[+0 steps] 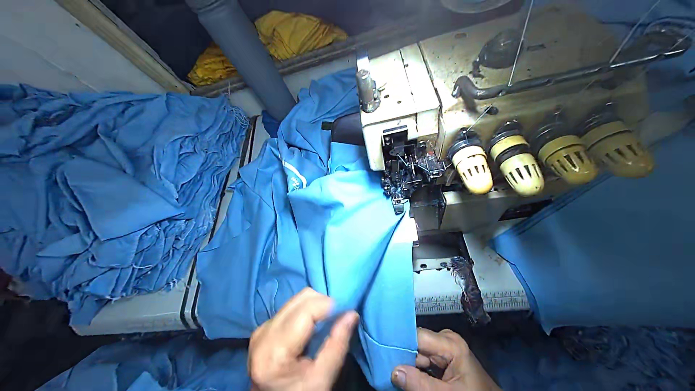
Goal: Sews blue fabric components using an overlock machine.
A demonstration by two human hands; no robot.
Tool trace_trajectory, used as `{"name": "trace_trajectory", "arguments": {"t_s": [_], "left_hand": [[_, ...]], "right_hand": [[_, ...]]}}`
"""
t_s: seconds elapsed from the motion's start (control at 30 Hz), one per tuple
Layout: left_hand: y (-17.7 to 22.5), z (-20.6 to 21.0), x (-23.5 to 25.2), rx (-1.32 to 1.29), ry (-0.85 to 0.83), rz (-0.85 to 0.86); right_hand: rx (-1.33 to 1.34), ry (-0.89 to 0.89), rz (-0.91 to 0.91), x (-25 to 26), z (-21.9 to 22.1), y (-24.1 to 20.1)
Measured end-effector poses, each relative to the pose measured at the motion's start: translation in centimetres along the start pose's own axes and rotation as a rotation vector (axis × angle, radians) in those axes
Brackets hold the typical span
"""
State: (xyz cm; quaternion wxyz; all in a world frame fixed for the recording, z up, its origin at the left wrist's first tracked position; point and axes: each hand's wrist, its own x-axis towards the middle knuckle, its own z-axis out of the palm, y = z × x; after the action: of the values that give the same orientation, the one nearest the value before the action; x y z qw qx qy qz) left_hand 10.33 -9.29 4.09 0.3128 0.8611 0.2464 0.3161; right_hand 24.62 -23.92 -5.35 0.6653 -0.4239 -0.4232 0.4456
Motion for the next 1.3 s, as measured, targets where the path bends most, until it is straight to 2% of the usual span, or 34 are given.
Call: {"name": "trace_trajectory", "arguments": {"t_s": [0.1,0.2,0.27,0.43,0.67,0.8,0.93,1.0,1.07,1.13,1.2,1.23,1.3], "left_hand": [[1.3,0.2,-0.3,0.133,-0.272,0.165],[1.2,1.9,-0.1,0.272,-0.362,0.251],[0.9,2.7,1.2,0.362,-0.333,0.316],[0.2,3.8,5.3,0.535,-0.192,0.466],[1.6,5.6,9.4,0.662,-0.089,0.406],[1.9,6.4,10.1,0.731,-0.119,0.388],[1.7,5.3,8.8,0.648,-0.162,0.420],[1.3,3.4,6.9,0.548,-0.182,0.356],[0.3,0.9,4.7,0.516,-0.187,0.211],[-1.6,-1.2,2.2,0.611,-0.217,-0.018],[-4.0,-2.1,-0.7,0.632,-0.341,-0.321],[-5.2,-2.1,-2.3,0.629,-0.375,-0.420],[-7.7,-2.1,-5.3,0.661,-0.254,-0.350]], "right_hand": [[-0.007,-0.009,-0.035,-0.2,-0.5,-0.1],[0.006,0.065,0.014,0.1,-0.9,-0.6],[0.009,0.137,0.041,0.8,-1.1,-1.1],[0.056,0.253,-0.036,3.8,-1.4,-1.3],[0.081,0.355,-0.079,6.9,-1.2,-1.3],[0.072,0.394,-0.077,7.5,-0.8,-1.4],[0.076,0.418,-0.095,7.6,-0.6,-1.4],[0.052,0.417,-0.076,7.5,-0.7,-1.3],[0.045,0.425,-0.040,7.5,-0.6,-1.2],[0.060,0.436,-0.013,7.6,-0.6,-1.2],[0.069,0.442,-0.001,7.6,-0.5,-1.2],[0.070,0.446,0.008,7.6,-0.5,-1.1],[0.099,0.431,0.030,7.6,-0.7,-1.1]]}}
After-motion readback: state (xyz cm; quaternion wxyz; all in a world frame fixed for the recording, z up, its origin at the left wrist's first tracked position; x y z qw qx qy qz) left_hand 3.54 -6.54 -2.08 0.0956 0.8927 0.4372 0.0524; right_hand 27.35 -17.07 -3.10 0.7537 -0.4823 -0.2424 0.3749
